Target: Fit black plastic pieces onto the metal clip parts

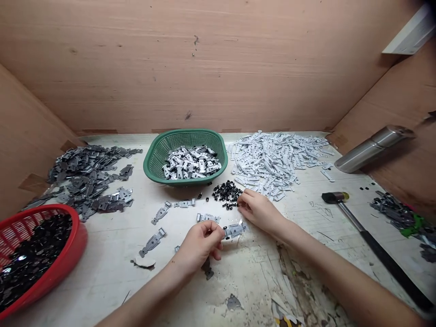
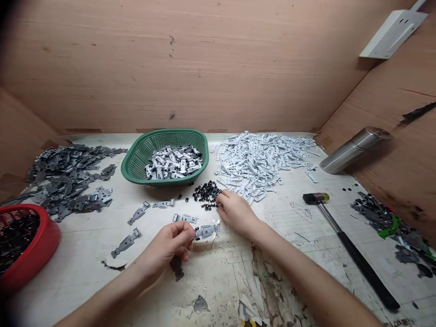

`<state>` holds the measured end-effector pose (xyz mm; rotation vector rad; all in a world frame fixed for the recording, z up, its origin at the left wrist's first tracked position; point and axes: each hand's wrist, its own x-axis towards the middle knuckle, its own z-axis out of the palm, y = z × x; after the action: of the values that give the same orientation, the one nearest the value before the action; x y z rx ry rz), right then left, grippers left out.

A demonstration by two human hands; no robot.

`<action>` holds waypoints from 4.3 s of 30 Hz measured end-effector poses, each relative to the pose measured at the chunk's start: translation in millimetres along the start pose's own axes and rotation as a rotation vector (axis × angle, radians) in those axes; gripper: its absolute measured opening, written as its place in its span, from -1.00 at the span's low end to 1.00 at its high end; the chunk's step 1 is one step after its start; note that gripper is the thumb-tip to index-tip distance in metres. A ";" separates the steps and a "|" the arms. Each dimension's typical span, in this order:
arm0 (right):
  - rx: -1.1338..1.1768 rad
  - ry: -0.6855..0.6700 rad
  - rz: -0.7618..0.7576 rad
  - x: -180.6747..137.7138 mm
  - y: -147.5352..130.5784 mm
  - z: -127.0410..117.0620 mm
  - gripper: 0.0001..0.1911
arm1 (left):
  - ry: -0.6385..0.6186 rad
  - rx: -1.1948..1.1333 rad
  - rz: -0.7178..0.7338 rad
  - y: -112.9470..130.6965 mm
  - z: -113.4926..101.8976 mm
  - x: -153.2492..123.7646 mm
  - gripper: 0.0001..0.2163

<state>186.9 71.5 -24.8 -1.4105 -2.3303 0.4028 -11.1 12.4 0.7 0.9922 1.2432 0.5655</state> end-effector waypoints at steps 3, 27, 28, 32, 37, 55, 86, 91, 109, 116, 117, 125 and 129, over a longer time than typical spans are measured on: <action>0.002 0.003 0.001 5.2 -4.5 5.1 -0.90 | -0.041 -0.019 -0.018 -0.4 1.1 -0.1 -0.82; 1.004 -0.061 0.446 -61.8 -11.0 -22.4 -0.77 | -0.076 0.174 0.043 -1.7 4.1 -3.7 -0.81; 0.995 -0.064 0.424 -62.8 -13.6 -22.5 -0.79 | -0.070 0.195 0.051 -0.9 5.3 -4.9 -0.81; 0.907 -0.051 0.342 -65.0 -21.5 -23.5 -0.86 | -0.079 0.216 0.035 0.6 8.9 -6.6 -0.82; 0.644 0.071 0.154 -65.8 -27.7 -29.6 -0.91 | -0.097 0.148 -0.051 -1.0 5.8 -0.1 -0.79; 0.282 0.073 0.123 -66.4 -4.3 -49.5 -0.92 | -0.080 0.039 -0.063 -0.1 3.9 -1.4 -0.77; -0.050 -0.165 -0.128 -69.8 22.8 -37.3 -0.65 | -0.067 0.097 -0.042 -1.8 1.8 2.1 -0.76; -0.211 -0.169 -0.215 -79.5 28.6 -34.5 -0.58 | -0.072 0.109 -0.011 -5.8 1.4 3.2 -0.78; 1.114 -0.170 0.514 -63.3 -27.3 -54.3 -0.75 | -0.098 0.098 -0.021 -7.9 0.5 3.4 -0.76; 1.131 -0.243 0.526 -61.9 -30.0 -47.9 -0.77 | -0.090 0.104 -0.028 -5.3 3.0 2.7 -0.77; 1.141 -0.252 0.537 -61.7 -30.7 -47.0 -0.77 | -0.090 0.101 -0.033 -4.8 3.5 2.5 -0.77; 1.195 -0.253 0.553 -55.7 -35.9 -35.8 -0.76 | -0.099 0.088 -0.023 -6.5 4.0 2.8 -0.78; 1.221 -0.235 0.561 -54.4 -36.9 -33.7 -0.72 | -0.098 0.102 -0.037 -4.7 4.3 1.9 -0.78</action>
<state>196.7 7.9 11.3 -1.2737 -1.2019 1.8123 -7.2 10.4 -4.3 1.0676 1.2106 0.4227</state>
